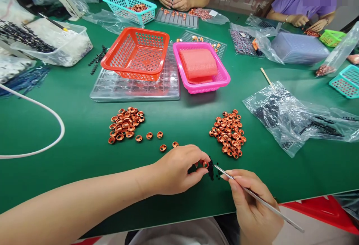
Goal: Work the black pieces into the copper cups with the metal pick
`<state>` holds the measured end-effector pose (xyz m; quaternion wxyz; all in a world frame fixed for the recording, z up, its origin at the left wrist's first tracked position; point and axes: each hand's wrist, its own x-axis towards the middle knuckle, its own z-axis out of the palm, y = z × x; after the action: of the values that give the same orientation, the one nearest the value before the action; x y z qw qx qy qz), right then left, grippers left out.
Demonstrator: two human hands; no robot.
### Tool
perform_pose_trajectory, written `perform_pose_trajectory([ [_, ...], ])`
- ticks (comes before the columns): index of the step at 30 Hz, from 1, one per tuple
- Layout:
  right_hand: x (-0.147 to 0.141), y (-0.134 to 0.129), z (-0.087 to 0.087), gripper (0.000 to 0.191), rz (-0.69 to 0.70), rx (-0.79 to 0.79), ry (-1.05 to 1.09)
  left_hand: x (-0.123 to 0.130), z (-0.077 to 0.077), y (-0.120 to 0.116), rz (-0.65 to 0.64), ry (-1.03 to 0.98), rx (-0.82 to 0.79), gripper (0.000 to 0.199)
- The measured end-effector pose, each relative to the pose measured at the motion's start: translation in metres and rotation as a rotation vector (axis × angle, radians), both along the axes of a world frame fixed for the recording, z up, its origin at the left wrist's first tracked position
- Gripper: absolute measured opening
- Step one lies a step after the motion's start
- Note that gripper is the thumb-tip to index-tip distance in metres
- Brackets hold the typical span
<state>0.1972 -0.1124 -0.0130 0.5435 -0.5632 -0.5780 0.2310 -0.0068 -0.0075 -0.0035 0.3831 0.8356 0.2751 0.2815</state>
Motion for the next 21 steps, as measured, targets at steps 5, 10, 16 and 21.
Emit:
perform_pose_trajectory([
  [5,0.0012,0.0013,-0.0048,0.025,0.033,-0.002,-0.007,0.0014,0.0015,0.0009,0.005,0.005,-0.052,0.009],
  [10,0.0030,-0.0009,-0.0039,0.028,0.092,-0.018,-0.047,0.0024,0.0039,-0.0001,0.000,-0.008,-0.081,0.011],
  [16,0.0080,-0.0020,-0.0038,0.033,0.156,-0.026,-0.101,0.0042,0.0067,-0.0020,-0.039,-0.057,-0.063,0.021],
  [21,0.0085,-0.0010,-0.0047,0.033,0.168,-0.007,-0.172,0.0038,0.0104,-0.0016,-0.112,-0.080,-0.036,0.027],
])
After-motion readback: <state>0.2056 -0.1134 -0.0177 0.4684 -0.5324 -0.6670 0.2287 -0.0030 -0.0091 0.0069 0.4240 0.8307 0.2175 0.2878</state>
